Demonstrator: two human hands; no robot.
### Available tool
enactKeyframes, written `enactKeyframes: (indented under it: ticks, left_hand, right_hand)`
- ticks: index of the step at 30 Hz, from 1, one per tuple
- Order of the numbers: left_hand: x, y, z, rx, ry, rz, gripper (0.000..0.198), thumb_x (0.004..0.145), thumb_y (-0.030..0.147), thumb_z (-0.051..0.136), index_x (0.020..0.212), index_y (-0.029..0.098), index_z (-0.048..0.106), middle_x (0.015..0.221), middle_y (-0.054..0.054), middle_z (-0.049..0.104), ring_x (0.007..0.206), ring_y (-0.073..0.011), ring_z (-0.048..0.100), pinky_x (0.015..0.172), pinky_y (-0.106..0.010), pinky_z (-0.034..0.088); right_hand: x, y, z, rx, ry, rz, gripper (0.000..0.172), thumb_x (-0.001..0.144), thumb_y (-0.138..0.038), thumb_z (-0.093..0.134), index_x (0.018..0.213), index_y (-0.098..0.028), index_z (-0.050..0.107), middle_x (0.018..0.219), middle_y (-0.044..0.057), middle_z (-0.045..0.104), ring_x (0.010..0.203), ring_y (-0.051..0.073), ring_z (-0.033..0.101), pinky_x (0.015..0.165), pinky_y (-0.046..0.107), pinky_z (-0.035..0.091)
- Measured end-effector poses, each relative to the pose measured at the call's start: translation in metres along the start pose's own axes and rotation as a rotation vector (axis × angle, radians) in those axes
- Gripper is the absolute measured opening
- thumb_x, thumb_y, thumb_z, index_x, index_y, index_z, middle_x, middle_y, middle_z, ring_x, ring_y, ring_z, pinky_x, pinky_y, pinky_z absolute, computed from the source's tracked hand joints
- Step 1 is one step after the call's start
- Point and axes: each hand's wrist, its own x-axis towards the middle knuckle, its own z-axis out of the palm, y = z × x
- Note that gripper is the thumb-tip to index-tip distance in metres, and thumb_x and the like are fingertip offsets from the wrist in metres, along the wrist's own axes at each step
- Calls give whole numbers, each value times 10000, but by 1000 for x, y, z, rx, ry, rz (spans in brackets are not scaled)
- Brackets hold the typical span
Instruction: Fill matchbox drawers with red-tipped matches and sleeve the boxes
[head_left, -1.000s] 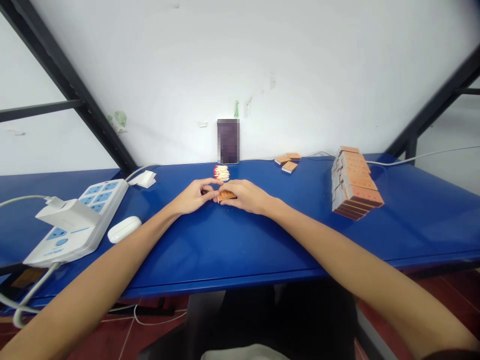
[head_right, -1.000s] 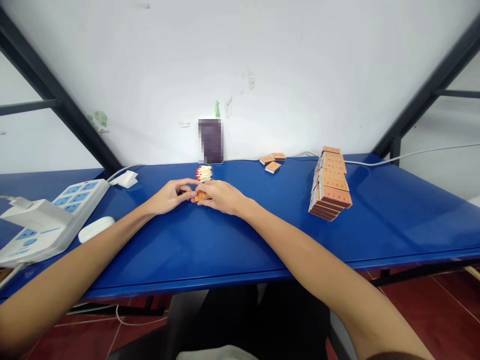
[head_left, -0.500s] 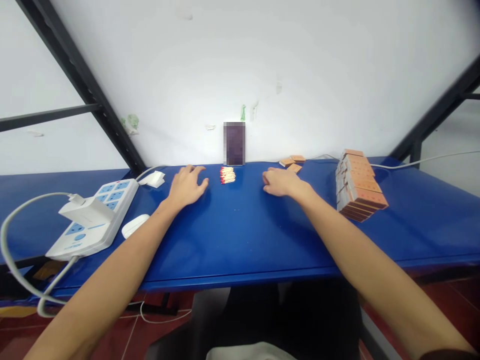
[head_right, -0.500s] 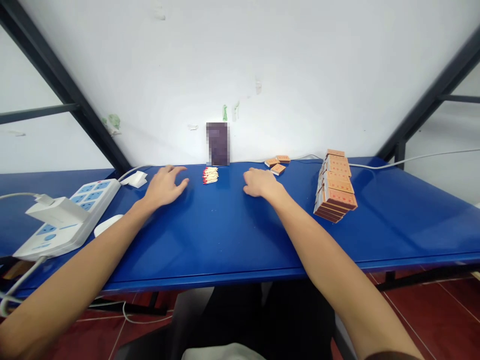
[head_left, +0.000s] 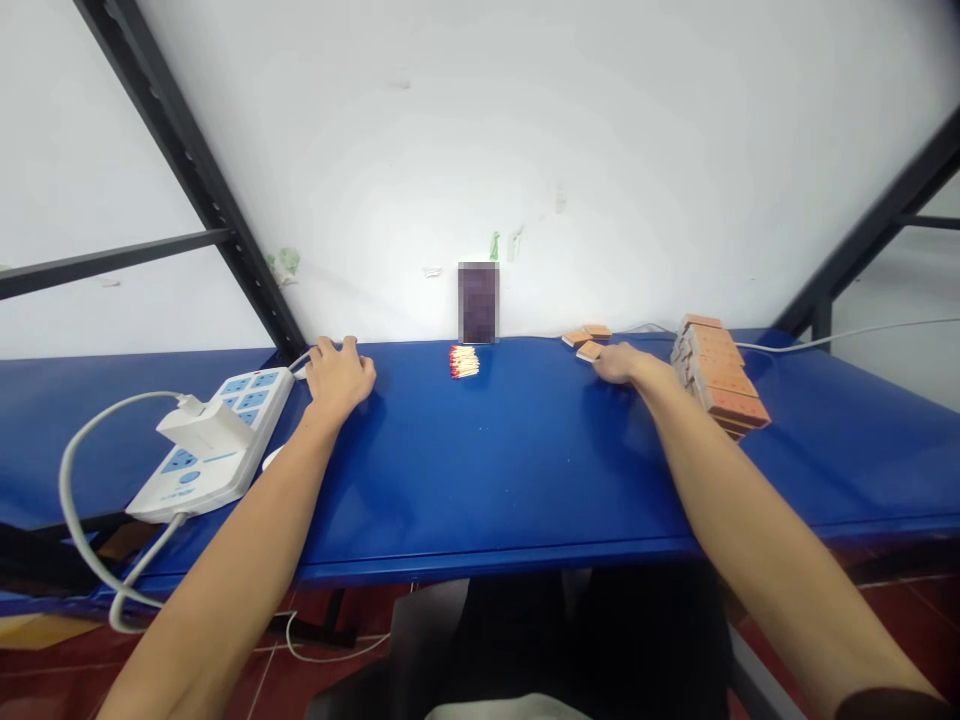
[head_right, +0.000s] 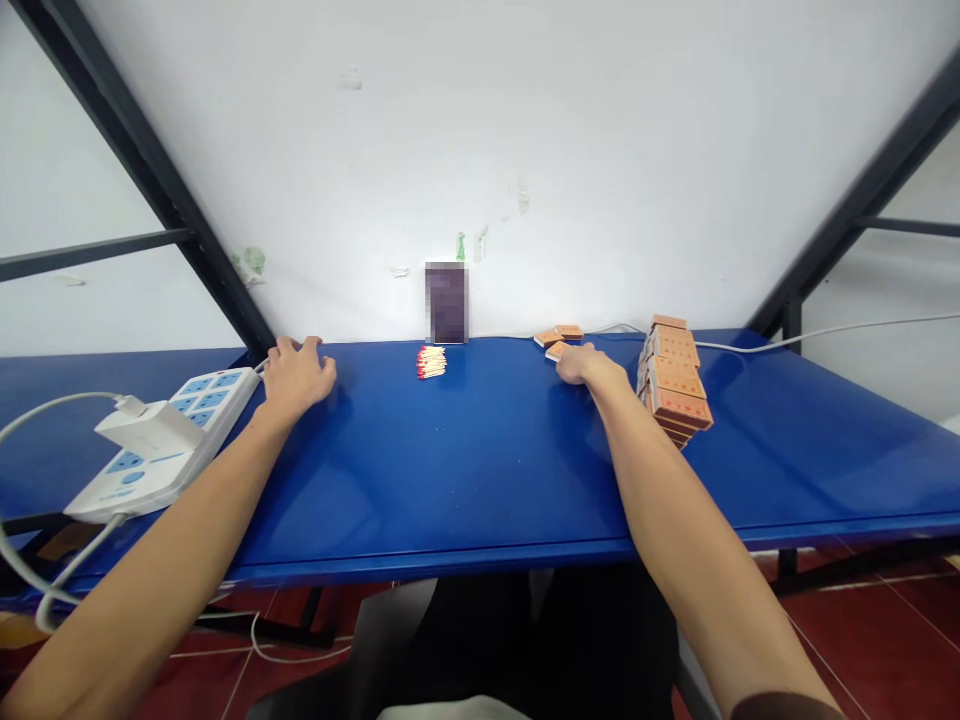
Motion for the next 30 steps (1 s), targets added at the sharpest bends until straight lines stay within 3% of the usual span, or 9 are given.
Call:
enactKeyframes:
  ticks: [3, 5, 8, 11, 17, 21, 26, 28, 30]
  left_hand:
    - [3, -7, 4, 9, -87, -27, 506, 940, 277, 400, 1381, 96, 570, 1337, -297, 504, 1248, -433, 538, 1014, -522, 452]
    - [4, -11, 7, 16, -133, -17, 522, 927, 242, 408, 1409, 89, 535, 1323, -308, 513, 1246, -440, 542, 1001, -536, 456]
    - [4, -13, 12, 6, -133, 26, 587, 898, 202, 430, 1473, 86, 458, 1319, -320, 517, 1256, -456, 527, 973, -565, 464]
    - [5, -13, 15, -5, -114, 52, 641, 878, 182, 443, 1512, 86, 408, 1333, -333, 506, 1253, -473, 524, 974, -585, 449]
    - [6, -11, 16, -29, -89, 78, 594, 880, 165, 425, 1469, 112, 478, 1276, -293, 541, 1204, -455, 560, 1012, -610, 398]
    - [6, -6, 12, -92, 9, 133, 526, 931, 218, 404, 1440, 153, 523, 1263, -243, 544, 1195, -416, 556, 1034, -587, 389]
    - [7, 9, -1, -268, 125, 319, 473, 992, 310, 404, 1423, 165, 534, 1264, -188, 526, 1177, -338, 547, 1050, -499, 421]
    - [0, 21, -7, -382, 100, 469, 460, 1001, 348, 427, 1411, 172, 539, 1269, -158, 526, 1168, -297, 552, 1064, -447, 432]
    - [-13, 35, -12, -493, 1, 633, 454, 1002, 378, 457, 1409, 195, 538, 1259, -130, 543, 1126, -269, 577, 1054, -423, 455]
  right_hand:
    - [-1, -3, -2, 6, -38, 107, 490, 990, -393, 420, 1334, -112, 626, 1472, 278, 485, 1343, 436, 498, 1079, 620, 374]
    - [-2, -11, 0, 42, 39, 90, 508, 1001, -388, 383, 1369, -96, 578, 1497, 270, 446, 1387, 420, 449, 1121, 622, 324]
    - [-5, -26, 9, 88, 204, -25, 508, 978, -326, 417, 1415, -81, 502, 1472, 267, 470, 1380, 378, 459, 1123, 556, 348]
    - [-12, -43, 17, 83, 178, -79, 520, 980, -311, 415, 1443, -80, 464, 1453, 272, 503, 1319, 374, 520, 1076, 535, 389]
    - [-36, -82, 18, 39, 190, -259, 453, 998, -330, 410, 1362, -106, 561, 1336, 242, 612, 1272, 382, 529, 1032, 570, 383]
    - [-46, -97, 22, 15, 289, -443, 404, 1023, -342, 419, 1328, -161, 612, 1332, 193, 633, 1252, 367, 513, 1024, 555, 364]
    - [-55, -108, 18, 185, 459, -519, 310, 945, -388, 581, 1152, -201, 716, 1261, 131, 688, 1178, 341, 555, 978, 468, 402]
    - [-59, -112, 17, 253, 480, -500, 321, 952, -400, 554, 1115, -180, 722, 1208, 137, 705, 1120, 325, 587, 955, 447, 420]
    - [-61, -116, 20, 288, 460, -536, 328, 973, -362, 503, 1121, -165, 720, 1193, 136, 710, 1095, 306, 605, 948, 434, 432]
